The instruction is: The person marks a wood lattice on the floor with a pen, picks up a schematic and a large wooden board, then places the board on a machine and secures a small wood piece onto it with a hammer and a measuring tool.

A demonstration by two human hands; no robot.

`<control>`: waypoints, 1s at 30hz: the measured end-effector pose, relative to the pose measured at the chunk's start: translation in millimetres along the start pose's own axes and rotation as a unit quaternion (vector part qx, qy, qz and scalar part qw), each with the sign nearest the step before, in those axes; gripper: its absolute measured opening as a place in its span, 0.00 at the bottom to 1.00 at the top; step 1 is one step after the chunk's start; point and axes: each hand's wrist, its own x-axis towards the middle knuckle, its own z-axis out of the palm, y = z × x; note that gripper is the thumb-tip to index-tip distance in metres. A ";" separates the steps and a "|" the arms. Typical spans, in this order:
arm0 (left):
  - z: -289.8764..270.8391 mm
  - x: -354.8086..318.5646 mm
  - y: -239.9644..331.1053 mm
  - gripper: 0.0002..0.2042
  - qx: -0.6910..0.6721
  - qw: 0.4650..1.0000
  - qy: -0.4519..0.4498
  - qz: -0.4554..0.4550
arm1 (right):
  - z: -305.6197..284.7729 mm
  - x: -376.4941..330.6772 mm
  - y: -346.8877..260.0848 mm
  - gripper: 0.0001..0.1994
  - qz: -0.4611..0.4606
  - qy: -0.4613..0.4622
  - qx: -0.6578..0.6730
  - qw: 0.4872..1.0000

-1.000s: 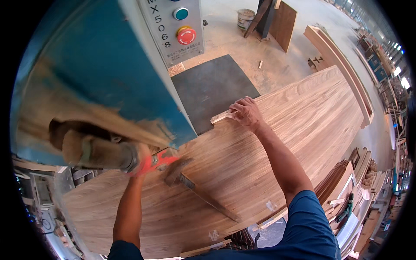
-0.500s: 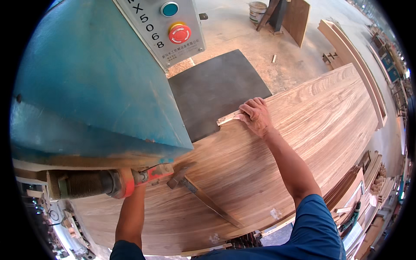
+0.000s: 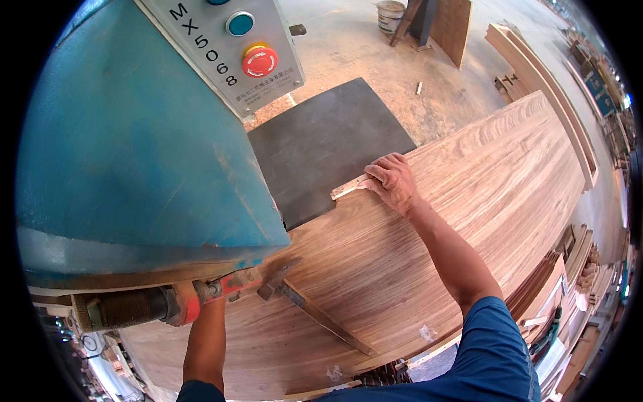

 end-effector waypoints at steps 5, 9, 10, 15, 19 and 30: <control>-0.7 4.5 -1.9 0.15 0.002 1.000 -0.010 -0.001 | -12.9 10.1 -0.4 0.18 0.019 -0.049 -0.011 0.999; -0.1 -5.6 -6.0 0.15 0.005 1.000 -0.022 -0.012 | -28.8 84.1 -32.4 0.17 0.108 0.089 -0.048 0.989; -0.6 -3.9 -4.0 0.15 0.007 1.000 -0.025 -0.009 | -31.4 96.8 -39.5 0.19 0.137 0.168 -0.061 0.974; 15.8 1.2 -2.7 0.15 0.003 0.999 -0.043 -0.003 | 29.4 60.7 -22.8 0.27 0.144 0.016 -0.157 0.977; 28.8 4.0 -2.9 0.16 0.010 0.999 -0.053 0.001 | 22.6 56.7 -25.8 0.21 0.132 0.099 -0.150 0.975; 18.6 36.8 43.9 0.15 -0.025 0.997 0.074 -0.030 | 2.5 -142.5 -283.3 0.23 0.175 -0.293 0.024 0.940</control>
